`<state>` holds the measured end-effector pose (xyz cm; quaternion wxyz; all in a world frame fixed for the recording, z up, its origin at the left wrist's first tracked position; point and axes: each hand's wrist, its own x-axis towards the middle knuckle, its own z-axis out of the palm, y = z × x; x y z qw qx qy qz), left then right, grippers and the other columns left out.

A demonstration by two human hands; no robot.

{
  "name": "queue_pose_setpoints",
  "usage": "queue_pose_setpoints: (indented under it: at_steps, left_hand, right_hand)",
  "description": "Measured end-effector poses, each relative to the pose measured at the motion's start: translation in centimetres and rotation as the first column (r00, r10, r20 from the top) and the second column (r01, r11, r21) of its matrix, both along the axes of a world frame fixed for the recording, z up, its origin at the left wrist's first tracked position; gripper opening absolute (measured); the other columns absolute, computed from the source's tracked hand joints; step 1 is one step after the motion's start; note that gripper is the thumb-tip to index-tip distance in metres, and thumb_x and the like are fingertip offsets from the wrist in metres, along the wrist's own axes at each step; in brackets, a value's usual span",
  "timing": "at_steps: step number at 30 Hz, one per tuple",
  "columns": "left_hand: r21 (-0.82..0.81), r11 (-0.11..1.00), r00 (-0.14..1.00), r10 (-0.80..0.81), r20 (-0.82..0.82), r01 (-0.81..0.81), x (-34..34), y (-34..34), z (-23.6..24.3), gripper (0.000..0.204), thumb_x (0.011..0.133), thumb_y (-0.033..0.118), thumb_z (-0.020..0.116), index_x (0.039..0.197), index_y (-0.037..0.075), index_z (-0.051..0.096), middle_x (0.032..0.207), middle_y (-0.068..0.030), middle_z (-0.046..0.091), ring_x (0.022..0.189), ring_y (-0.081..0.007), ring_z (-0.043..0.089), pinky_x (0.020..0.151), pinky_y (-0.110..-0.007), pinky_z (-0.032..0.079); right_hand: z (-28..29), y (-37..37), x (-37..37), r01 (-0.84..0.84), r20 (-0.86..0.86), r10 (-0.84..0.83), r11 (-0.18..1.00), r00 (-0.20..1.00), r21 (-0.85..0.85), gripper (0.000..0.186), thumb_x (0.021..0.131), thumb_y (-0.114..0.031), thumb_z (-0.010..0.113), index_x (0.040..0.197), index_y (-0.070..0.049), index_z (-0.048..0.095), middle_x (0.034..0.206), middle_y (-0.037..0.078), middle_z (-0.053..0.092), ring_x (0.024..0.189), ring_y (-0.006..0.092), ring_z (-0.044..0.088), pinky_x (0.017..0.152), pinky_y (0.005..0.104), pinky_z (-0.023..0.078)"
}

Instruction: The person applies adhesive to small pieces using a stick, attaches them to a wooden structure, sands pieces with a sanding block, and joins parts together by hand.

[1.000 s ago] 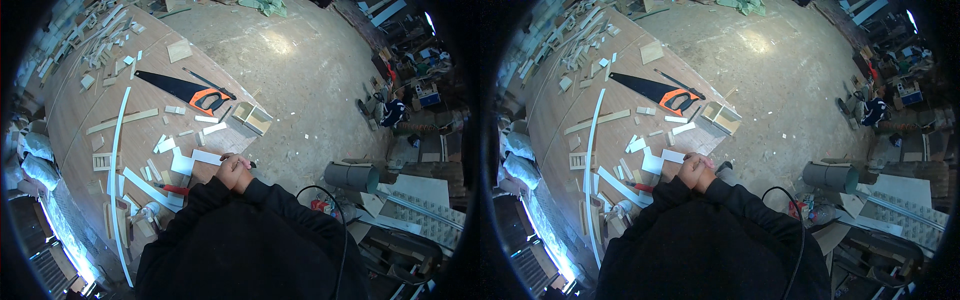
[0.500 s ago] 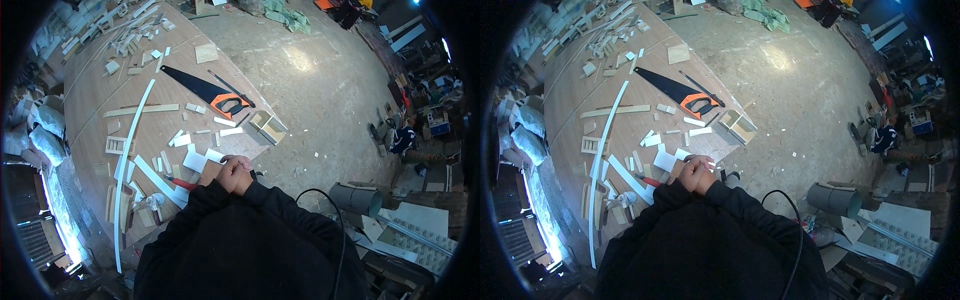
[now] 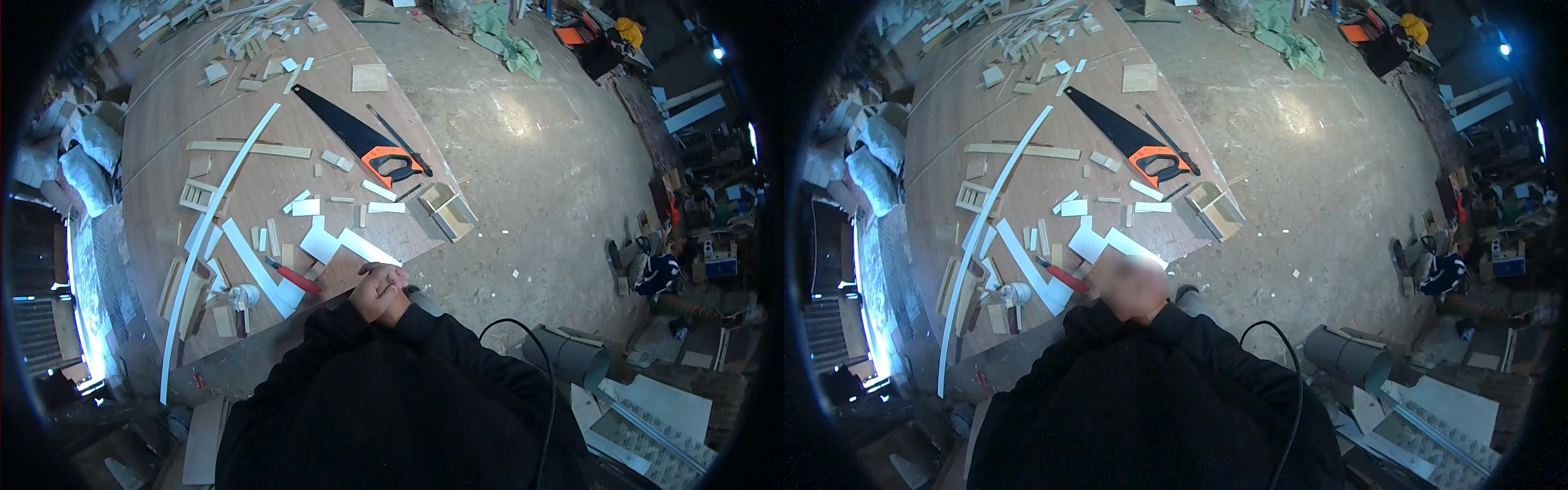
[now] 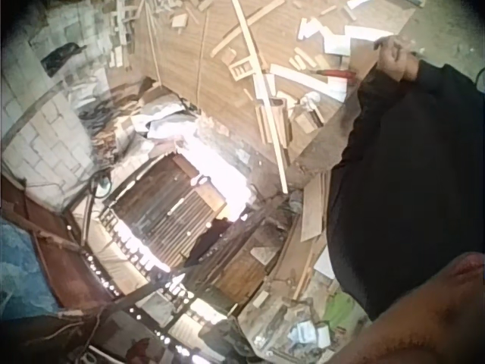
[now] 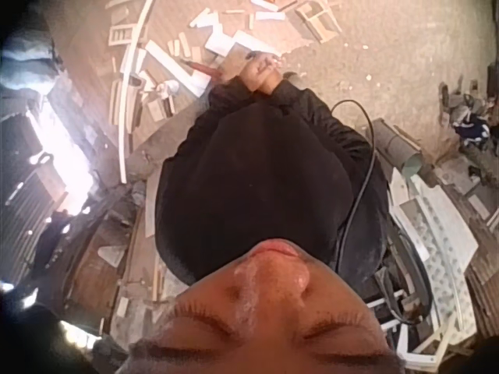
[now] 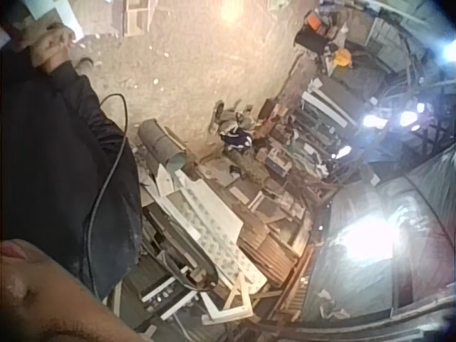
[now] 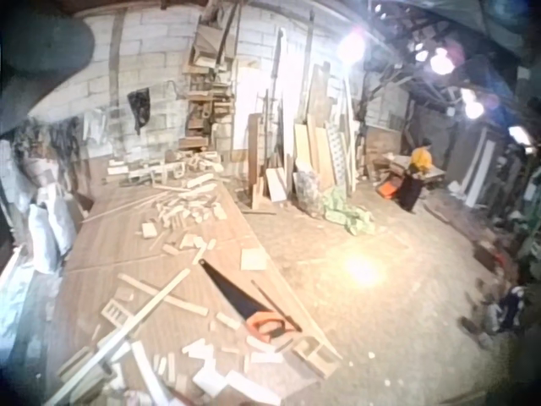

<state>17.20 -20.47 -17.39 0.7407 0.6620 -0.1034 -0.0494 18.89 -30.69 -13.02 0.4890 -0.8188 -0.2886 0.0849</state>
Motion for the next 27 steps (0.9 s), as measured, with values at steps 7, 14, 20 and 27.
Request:
queue_pose_setpoints:
  at_steps: [7, 14, 20, 27]
  left_hand:
    - [-0.008, 0.989, 0.989, 0.146, -0.006, -0.146, -1.2, -4.0, 0.8, 0.013, 0.083, -0.003, 0.058, 0.095, 0.001, 0.056, 0.108, -0.0123, 0.059, 0.107, -0.0227, 0.057, 0.094, -0.034, 0.045]
    - [0.044, 0.958, 0.959, 0.282, 0.033, -0.283, -3.4, -10.3, 1.1, 0.013, 0.086, -0.004, 0.058, 0.099, -0.001, 0.056, 0.107, -0.0118, 0.059, 0.104, -0.0219, 0.058, 0.093, -0.034, 0.045]
    - [0.124, 0.898, 0.887, 0.438, -0.149, -0.423, -6.9, -14.9, -0.6, 0.013, 0.1, 0.009, 0.045, 0.105, 0.0, 0.053, 0.1, -0.0125, 0.061, 0.1, -0.02, 0.061, 0.088, -0.031, 0.046]
    - [0.41, 0.749, 0.852, 0.489, 0.188, -0.52, -11.3, -13.1, 0.5, 0.028, 0.098, 0.012, 0.047, 0.125, 0.004, 0.051, 0.106, -0.0151, 0.063, 0.102, -0.0279, 0.063, 0.089, -0.035, 0.048]
  right_hand:
    - [-0.1, -3.0, 0.0, -0.108, -0.005, 0.109, 0.99, 0.994, 0.089, 0.028, 0.089, -0.016, 0.052, 0.115, -0.006, 0.051, 0.107, 0.013, 0.054, 0.104, 0.0253, 0.054, 0.09, 0.035, 0.043]
    - [-7.0, -10.5, -1.5, -0.329, 0.01, 0.329, 0.941, 0.944, 0.079, 0.031, 0.091, -0.018, 0.05, 0.119, -0.005, 0.048, 0.116, 0.015, 0.05, 0.113, 0.0256, 0.05, 0.097, 0.0353, 0.039]
    - [-12.7, -12.8, -4.2, -0.387, -0.385, 0.494, 0.863, 0.78, 0.323, 0.048, 0.089, -0.015, 0.054, 0.133, -0.001, 0.04, 0.129, 0.021, 0.048, 0.125, 0.029, 0.046, 0.106, 0.0375, 0.035]
    - [-6.8, -14.7, -3.6, -0.654, -0.039, 0.658, 0.752, 0.752, 0.076, 0.059, 0.084, -0.015, 0.06, 0.139, -0.005, 0.039, 0.125, 0.019, 0.051, 0.116, 0.0293, 0.055, 0.096, 0.0406, 0.044]
